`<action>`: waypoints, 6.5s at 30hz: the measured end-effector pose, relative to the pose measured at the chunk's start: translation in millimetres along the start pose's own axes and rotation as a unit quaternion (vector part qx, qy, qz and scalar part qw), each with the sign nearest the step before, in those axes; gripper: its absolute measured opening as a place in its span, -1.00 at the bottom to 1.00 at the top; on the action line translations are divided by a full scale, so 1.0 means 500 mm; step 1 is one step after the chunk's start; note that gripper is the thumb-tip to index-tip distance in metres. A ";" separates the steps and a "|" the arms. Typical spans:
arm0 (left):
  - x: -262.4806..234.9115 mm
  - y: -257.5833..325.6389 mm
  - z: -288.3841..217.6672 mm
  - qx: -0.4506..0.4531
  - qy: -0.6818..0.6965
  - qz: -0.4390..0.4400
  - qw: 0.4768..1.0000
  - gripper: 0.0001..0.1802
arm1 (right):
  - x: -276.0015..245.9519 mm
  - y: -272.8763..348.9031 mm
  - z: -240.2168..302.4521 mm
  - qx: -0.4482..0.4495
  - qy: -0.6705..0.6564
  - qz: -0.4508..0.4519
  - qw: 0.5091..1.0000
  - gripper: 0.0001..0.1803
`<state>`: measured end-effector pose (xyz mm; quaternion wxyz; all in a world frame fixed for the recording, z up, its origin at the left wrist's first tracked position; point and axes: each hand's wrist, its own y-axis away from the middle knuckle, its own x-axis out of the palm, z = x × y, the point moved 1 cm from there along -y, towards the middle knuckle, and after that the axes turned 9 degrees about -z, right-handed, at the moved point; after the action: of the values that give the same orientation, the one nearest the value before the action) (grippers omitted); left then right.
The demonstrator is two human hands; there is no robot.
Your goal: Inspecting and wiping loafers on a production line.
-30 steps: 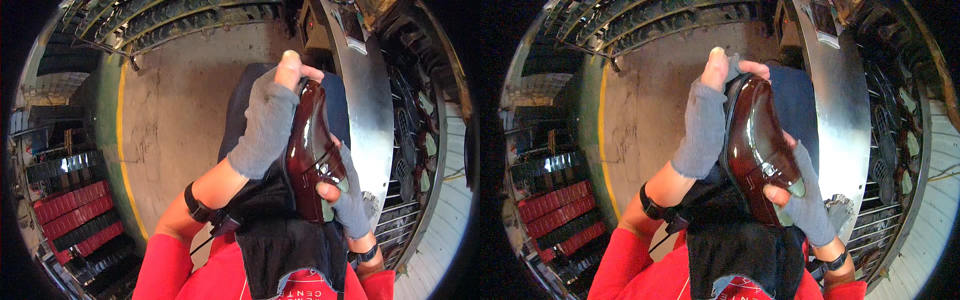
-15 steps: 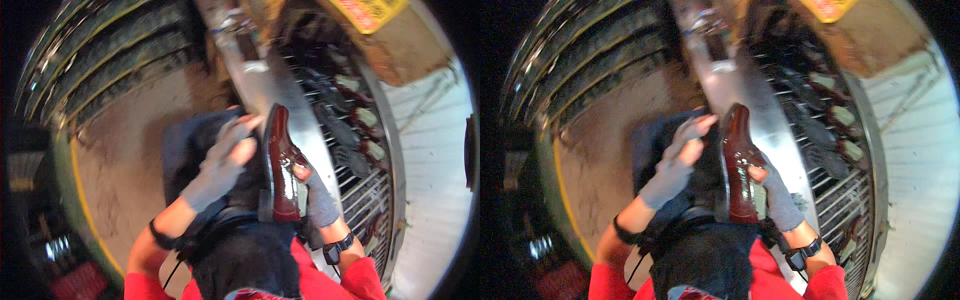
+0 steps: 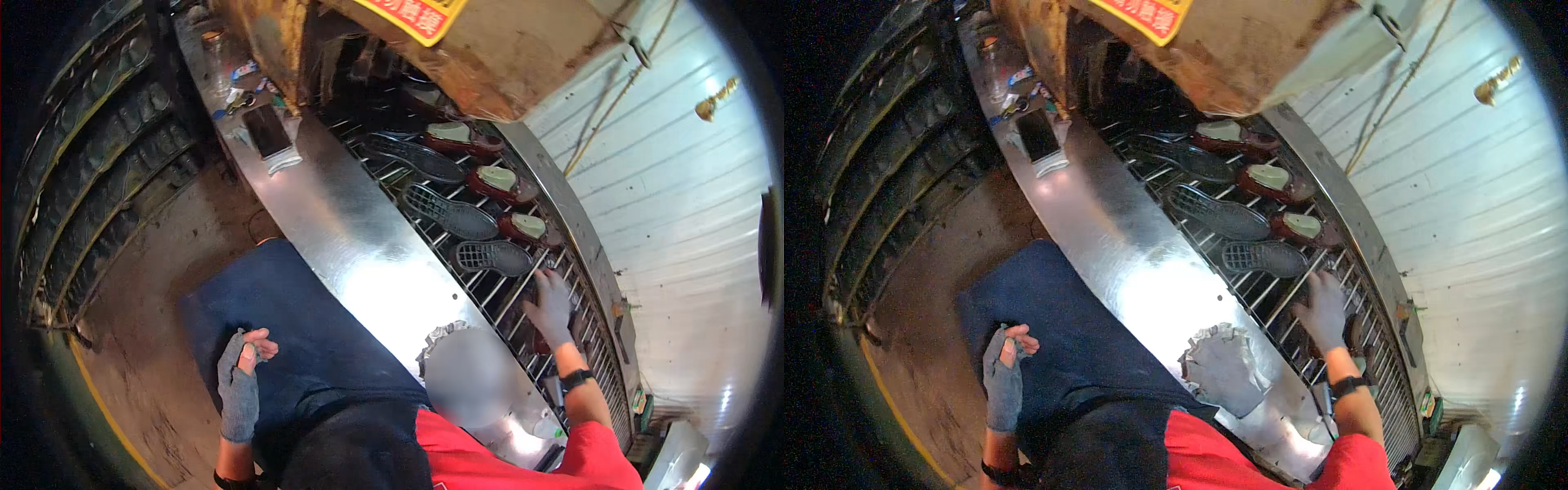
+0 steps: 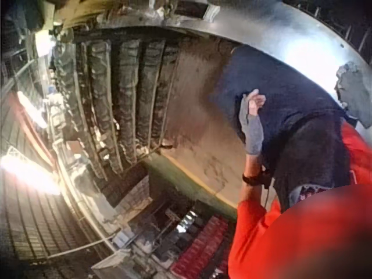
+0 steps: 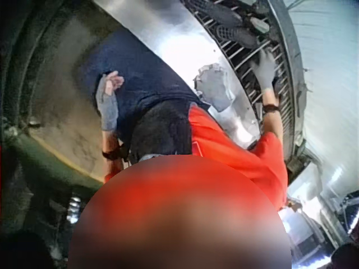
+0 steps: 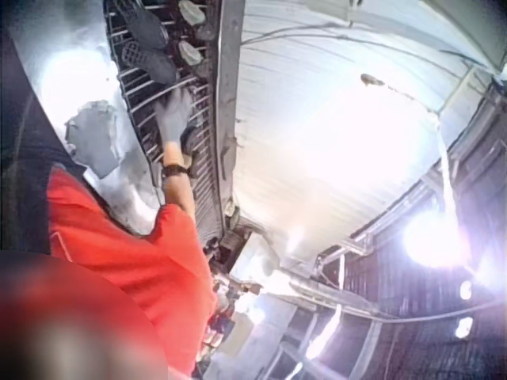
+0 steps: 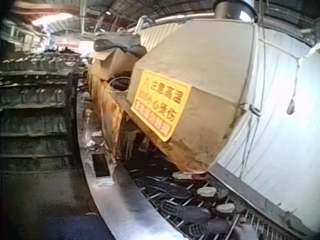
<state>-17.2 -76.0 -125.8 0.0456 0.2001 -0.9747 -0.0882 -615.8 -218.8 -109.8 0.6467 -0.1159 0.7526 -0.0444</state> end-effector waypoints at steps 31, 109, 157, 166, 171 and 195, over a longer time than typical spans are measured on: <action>0.069 0.028 0.027 -0.269 0.142 -0.036 0.952 -0.53 | 0.270 -0.300 -0.109 0.323 -0.667 0.128 0.659 -0.46; -0.020 -0.156 -0.083 -0.073 0.156 0.072 0.982 -0.47 | -0.193 -0.017 0.666 0.142 -0.794 0.528 0.266 0.39; -0.050 0.047 -0.210 0.039 0.080 0.123 0.988 0.07 | -0.201 0.062 0.793 0.052 -0.717 0.587 0.372 0.12; -0.093 0.082 -0.228 0.217 0.186 0.033 0.958 0.18 | -0.224 0.017 0.733 -0.162 -0.693 0.453 0.537 -0.08; -0.076 0.066 -0.209 0.256 0.204 0.156 0.932 0.14 | -0.286 -0.018 0.691 0.142 -0.735 0.451 0.486 -0.18; 0.080 0.012 -0.072 0.143 0.056 -0.101 0.983 -0.22 | -0.285 -0.138 0.770 -0.348 -0.541 0.214 0.736 -0.16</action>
<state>-51.7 -92.2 -87.2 0.0619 0.3064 -0.9480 0.0594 -209.4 -220.8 -19.2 0.8519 -0.1733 0.2440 0.4298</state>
